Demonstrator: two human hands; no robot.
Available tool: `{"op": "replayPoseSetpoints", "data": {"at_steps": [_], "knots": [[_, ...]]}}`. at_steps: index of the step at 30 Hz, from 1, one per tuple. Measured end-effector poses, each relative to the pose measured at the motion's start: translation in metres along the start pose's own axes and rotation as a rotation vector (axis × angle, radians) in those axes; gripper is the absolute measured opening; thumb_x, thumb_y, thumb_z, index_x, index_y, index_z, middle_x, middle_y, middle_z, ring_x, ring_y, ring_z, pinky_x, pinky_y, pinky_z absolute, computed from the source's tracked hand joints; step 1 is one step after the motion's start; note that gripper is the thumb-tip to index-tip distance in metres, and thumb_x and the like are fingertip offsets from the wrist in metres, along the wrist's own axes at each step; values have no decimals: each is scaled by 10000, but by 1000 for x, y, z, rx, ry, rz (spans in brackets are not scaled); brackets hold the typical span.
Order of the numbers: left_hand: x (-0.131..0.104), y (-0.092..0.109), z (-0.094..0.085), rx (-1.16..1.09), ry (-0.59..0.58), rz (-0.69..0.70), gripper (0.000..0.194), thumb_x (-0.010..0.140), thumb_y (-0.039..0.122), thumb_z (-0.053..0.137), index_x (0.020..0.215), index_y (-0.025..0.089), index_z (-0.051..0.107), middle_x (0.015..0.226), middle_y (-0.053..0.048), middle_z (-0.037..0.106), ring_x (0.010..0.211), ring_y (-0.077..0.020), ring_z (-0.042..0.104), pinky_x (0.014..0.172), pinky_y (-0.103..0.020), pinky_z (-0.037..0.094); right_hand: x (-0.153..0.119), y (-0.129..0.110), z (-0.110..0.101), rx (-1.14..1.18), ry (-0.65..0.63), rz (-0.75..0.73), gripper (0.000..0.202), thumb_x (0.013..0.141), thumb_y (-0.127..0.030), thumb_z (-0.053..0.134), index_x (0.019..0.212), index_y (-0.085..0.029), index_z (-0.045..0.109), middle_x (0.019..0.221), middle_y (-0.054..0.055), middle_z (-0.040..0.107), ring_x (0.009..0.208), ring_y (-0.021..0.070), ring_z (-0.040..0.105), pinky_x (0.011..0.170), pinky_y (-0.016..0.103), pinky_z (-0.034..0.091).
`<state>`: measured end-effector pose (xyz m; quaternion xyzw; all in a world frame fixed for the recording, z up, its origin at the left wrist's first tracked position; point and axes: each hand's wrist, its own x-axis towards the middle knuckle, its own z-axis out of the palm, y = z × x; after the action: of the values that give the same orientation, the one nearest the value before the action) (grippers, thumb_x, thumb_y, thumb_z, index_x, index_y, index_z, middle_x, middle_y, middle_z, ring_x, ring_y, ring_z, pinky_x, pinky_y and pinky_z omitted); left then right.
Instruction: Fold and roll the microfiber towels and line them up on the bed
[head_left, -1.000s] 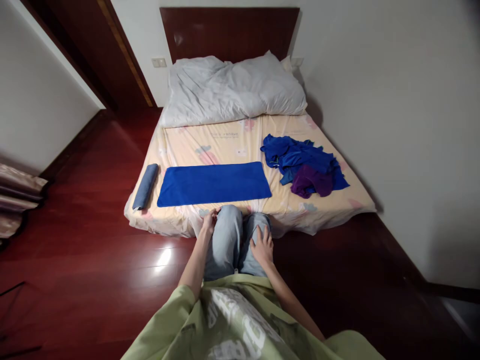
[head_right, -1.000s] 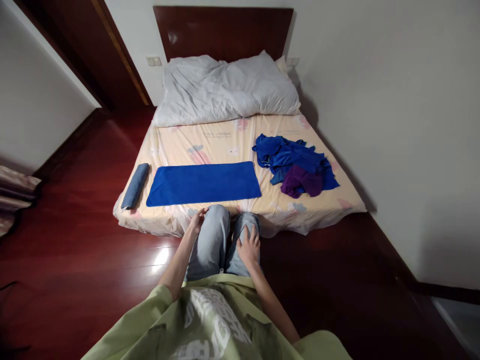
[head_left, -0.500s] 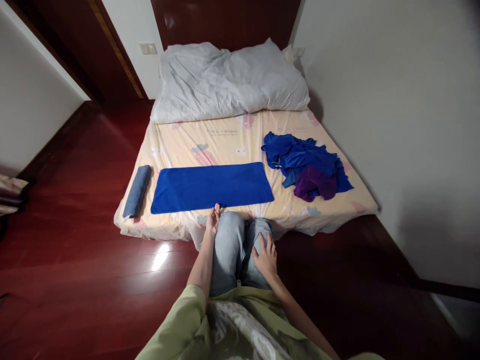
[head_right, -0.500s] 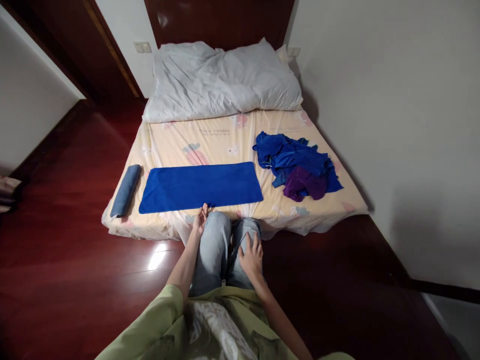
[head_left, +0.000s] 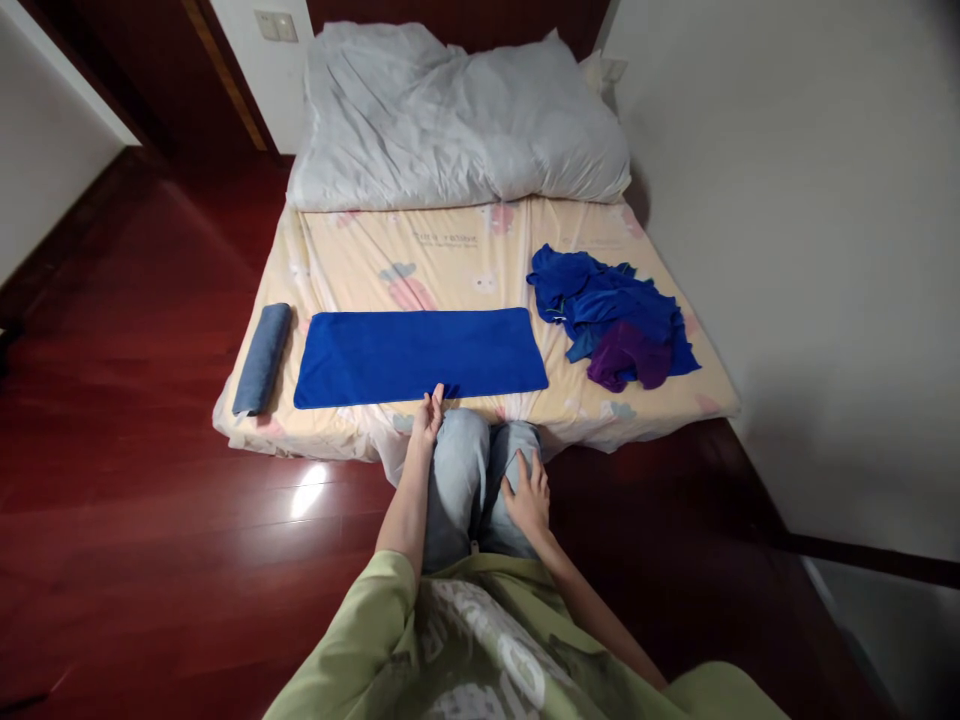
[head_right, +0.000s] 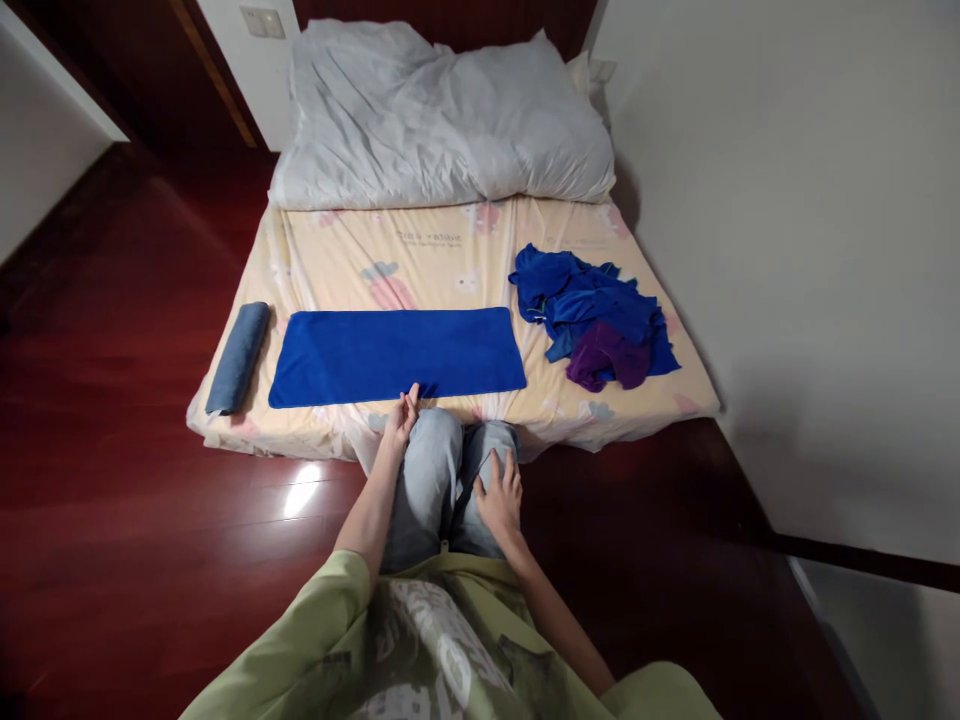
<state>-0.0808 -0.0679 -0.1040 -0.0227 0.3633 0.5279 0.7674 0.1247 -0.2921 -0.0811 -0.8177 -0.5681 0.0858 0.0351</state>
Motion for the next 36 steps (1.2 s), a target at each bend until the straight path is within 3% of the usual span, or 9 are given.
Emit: {"op": "replayPoseSetpoints", "data": {"at_steps": [5, 12, 21, 24, 26, 29, 31, 33, 36], "knots": [[2, 0, 10, -6, -27, -9, 450, 1087, 236, 398, 1518, 159, 501, 1501, -126, 598, 1521, -157, 426, 1027, -247, 588, -1, 4, 5, 14, 29, -36, 644, 1034, -443, 411, 1639, -228, 357, 1725, 132, 222, 1466, 356, 400, 1153, 491, 435], [2, -2, 20, -29, -92, 10, 572, 1069, 347, 487, 1612, 190, 396, 1564, -111, 543, 1494, -170, 468, 1168, -301, 498, 1, 7, 12, 21, 35, -20, 638, 1026, -439, 418, 1632, -244, 373, 1708, 125, 262, 1457, 351, 416, 1145, 486, 437], [-6, -5, 2, 66, -178, -70, 518, 1062, 467, 504, 1550, 294, 491, 1557, -71, 552, 1482, -144, 474, 1216, -290, 409, -2, 8, 9, 76, 10, -29, 633, 1037, -471, 371, 1615, -212, 385, 1702, 151, 266, 1468, 369, 414, 1132, 523, 466], [-4, -6, -8, 82, -223, -90, 572, 1035, 503, 551, 1571, 327, 456, 1563, -72, 541, 1498, -164, 457, 1240, -338, 384, 8, 9, 3, 120, -19, -6, 606, 999, -467, 415, 1560, -247, 476, 1651, 138, 361, 1418, 382, 482, 1122, 557, 478], [0, -8, -15, 75, -282, -103, 626, 1022, 525, 566, 1595, 323, 415, 1583, -80, 517, 1519, -177, 431, 1259, -360, 354, 33, 4, -12, 161, -26, -13, 513, 968, -455, 451, 1403, -259, 641, 1543, 135, 504, 1334, 385, 559, 1110, 560, 489], [6, -11, -22, 63, -359, -123, 698, 1024, 535, 549, 1644, 307, 322, 1620, -88, 474, 1550, -175, 379, 1289, -358, 292, 102, -29, -50, 267, 60, -168, 424, 990, -430, 437, 1143, -203, 762, 1343, 161, 663, 1233, 354, 616, 1110, 508, 495], [10, -12, -23, 61, -373, -118, 718, 1039, 530, 512, 1669, 292, 261, 1637, -92, 451, 1564, -174, 352, 1303, -355, 261, 166, -69, -77, 402, 137, -334, 426, 1033, -380, 407, 1192, -156, 733, 1300, 161, 687, 1248, 278, 618, 1143, 413, 474], [12, -13, -23, 63, -374, -111, 727, 1047, 529, 485, 1681, 283, 225, 1647, -94, 437, 1573, -179, 333, 1314, -362, 238, 237, -118, -94, 508, 112, -466, 417, 1076, -319, 353, 1229, -157, 705, 1257, 132, 712, 1219, 214, 633, 1121, 348, 485], [14, -15, -25, 46, -398, -102, 752, 1033, 526, 515, 1682, 289, 218, 1661, -83, 417, 1588, -174, 298, 1330, -359, 197, 340, -189, -92, 498, -40, -595, 348, 1054, -193, 417, 1251, -130, 696, 1241, 114, 730, 1156, 192, 660, 1097, 354, 501]]}}
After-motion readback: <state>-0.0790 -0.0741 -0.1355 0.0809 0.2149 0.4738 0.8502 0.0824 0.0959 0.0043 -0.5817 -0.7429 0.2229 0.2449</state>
